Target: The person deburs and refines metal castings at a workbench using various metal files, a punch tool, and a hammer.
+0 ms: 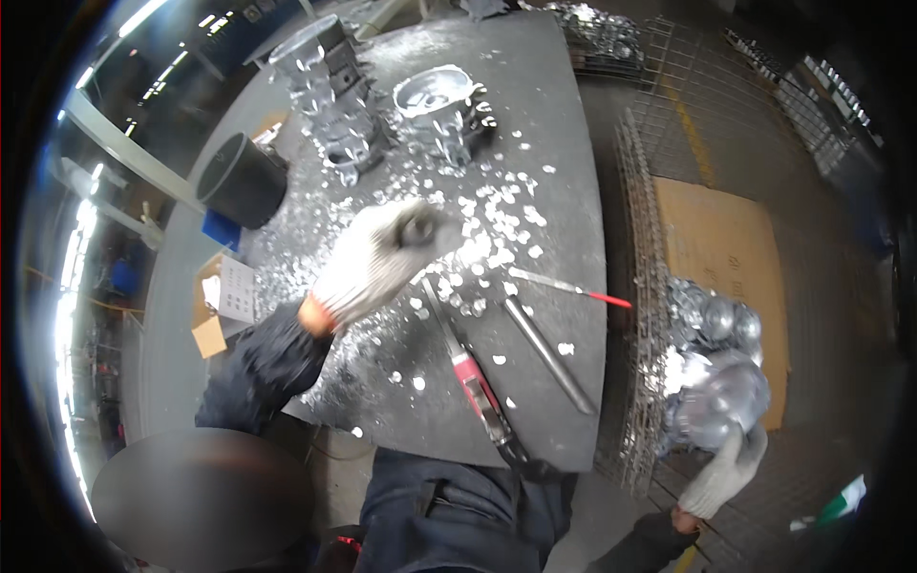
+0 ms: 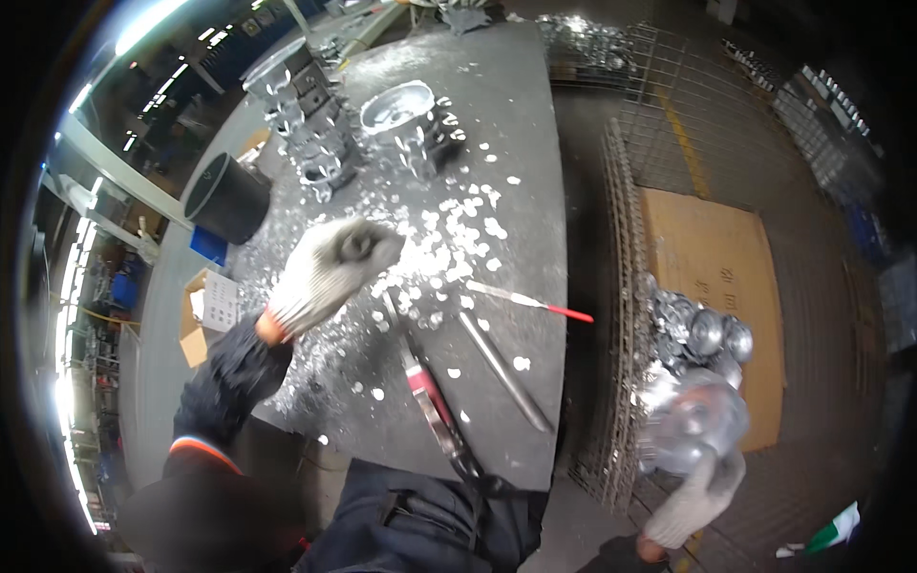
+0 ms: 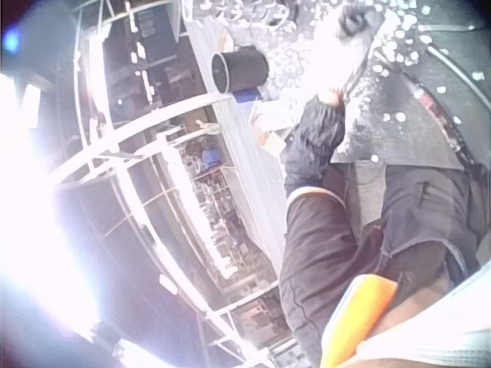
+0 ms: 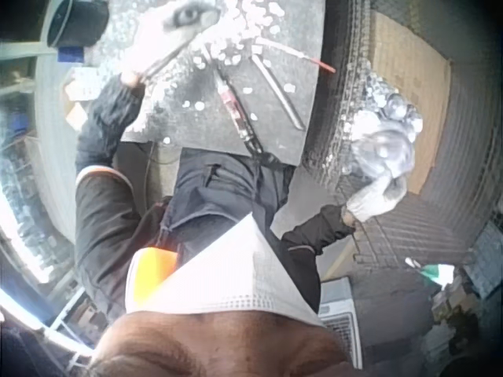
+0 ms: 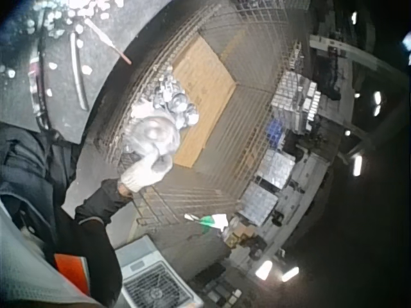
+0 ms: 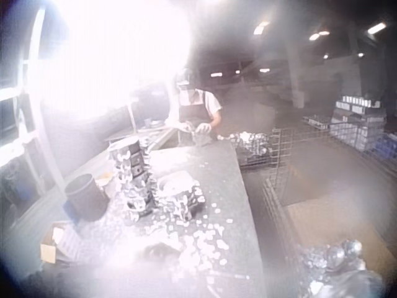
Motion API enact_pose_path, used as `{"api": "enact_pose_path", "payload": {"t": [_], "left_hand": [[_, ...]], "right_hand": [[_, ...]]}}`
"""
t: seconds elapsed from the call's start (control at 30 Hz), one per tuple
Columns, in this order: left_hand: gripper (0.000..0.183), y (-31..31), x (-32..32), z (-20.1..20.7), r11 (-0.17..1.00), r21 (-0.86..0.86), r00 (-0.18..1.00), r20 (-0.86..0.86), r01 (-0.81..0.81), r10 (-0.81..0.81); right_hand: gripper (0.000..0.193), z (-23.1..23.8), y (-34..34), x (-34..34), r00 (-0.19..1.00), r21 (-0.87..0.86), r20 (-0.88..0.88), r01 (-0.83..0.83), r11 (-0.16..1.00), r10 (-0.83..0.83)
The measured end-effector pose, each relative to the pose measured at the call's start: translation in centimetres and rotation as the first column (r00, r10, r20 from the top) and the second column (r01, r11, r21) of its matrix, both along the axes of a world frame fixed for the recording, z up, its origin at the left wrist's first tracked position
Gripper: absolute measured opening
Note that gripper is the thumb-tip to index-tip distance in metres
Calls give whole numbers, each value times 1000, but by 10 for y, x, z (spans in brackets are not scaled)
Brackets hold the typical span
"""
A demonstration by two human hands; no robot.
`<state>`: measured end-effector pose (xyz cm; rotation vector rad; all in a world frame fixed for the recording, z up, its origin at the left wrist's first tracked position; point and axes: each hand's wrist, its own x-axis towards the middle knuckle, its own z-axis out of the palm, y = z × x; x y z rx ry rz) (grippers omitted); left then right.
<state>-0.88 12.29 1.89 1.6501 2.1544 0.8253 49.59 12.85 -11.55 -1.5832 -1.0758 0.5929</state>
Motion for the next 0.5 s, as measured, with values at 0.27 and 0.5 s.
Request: {"api": "enact_pose_path", "payload": {"t": [0.27,0.5], "left_hand": [[75,-160,23,13,979,-89,890,438,182,-125],[30,-204,1,-49,966,-164,961,155,-202,228]], "right_hand": [[31,104,-62,-231,482,-222,-67,-861,458,873],[36,86,-39,-256,433,-106,415,-851,515,800]]}}
